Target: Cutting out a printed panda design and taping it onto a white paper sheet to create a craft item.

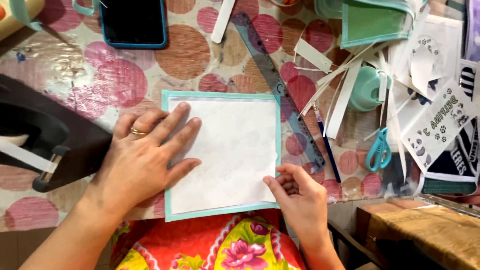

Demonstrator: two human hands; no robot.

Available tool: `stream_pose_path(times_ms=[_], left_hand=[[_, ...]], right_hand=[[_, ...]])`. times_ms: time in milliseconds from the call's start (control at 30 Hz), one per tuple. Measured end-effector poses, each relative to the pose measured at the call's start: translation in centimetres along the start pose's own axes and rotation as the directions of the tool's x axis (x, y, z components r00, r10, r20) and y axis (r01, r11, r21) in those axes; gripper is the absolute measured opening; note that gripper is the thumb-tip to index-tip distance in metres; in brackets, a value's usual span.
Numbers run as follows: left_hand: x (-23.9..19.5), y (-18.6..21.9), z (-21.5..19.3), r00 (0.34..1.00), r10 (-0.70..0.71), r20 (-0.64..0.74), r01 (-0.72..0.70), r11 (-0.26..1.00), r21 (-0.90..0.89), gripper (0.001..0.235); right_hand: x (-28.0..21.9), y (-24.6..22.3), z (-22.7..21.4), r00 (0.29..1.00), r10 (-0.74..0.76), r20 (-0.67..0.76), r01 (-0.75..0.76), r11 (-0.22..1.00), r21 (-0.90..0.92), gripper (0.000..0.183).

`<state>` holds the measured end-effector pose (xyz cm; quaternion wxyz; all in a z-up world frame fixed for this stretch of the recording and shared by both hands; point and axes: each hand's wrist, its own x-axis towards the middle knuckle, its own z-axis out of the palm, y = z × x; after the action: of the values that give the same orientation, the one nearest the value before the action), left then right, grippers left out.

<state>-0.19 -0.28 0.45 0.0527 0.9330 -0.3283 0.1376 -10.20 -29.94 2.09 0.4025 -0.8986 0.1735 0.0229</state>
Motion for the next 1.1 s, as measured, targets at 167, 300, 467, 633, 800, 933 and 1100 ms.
stream_pose_path(times_ms=[167, 300, 467, 633, 800, 933, 1100], left_hand=[[-0.1, 0.0, 0.2, 1.0, -0.004, 0.005, 0.004, 1.0, 0.026, 0.065], [-0.2, 0.0, 0.2, 1.0, -0.007, 0.012, 0.007, 0.999, 0.036, 0.065], [-0.1, -0.1, 0.2, 1.0, -0.002, 0.018, 0.001, 0.999, 0.052, 0.067], [0.0, 0.0, 0.1, 1.0, -0.007, 0.017, 0.006, 1.0, 0.024, 0.066], [0.1, 0.0, -0.1, 1.0, -0.01, 0.016, 0.01, 1.0, -0.001, 0.066], [0.0, 0.2, 0.1, 0.999, -0.023, 0.043, 0.024, 0.999, -0.027, 0.067], [-0.6, 0.8, 0.2, 0.998, -0.029, 0.051, 0.032, 0.998, -0.062, 0.057]], right_hand=[[0.0, -0.2, -0.1, 1.0, 0.021, 0.007, -0.021, 1.0, -0.006, 0.022], [0.0, 0.1, 0.1, 1.0, 0.022, -0.004, -0.022, 1.0, 0.003, 0.022], [0.0, -0.2, 0.1, 1.0, 0.022, -0.004, -0.022, 0.999, -0.039, 0.022], [0.1, 0.7, -0.2, 0.984, -0.173, 0.034, 0.175, 0.982, -0.067, 0.034], [0.7, 0.0, -0.9, 0.972, -0.187, 0.14, 0.205, 0.97, -0.128, 0.037], [1.7, -0.3, -1.6, 0.954, -0.205, 0.22, 0.261, 0.928, -0.265, 0.036], [2.2, -1.2, -2.1, 0.94, -0.201, 0.276, 0.292, 0.891, -0.347, 0.034]])
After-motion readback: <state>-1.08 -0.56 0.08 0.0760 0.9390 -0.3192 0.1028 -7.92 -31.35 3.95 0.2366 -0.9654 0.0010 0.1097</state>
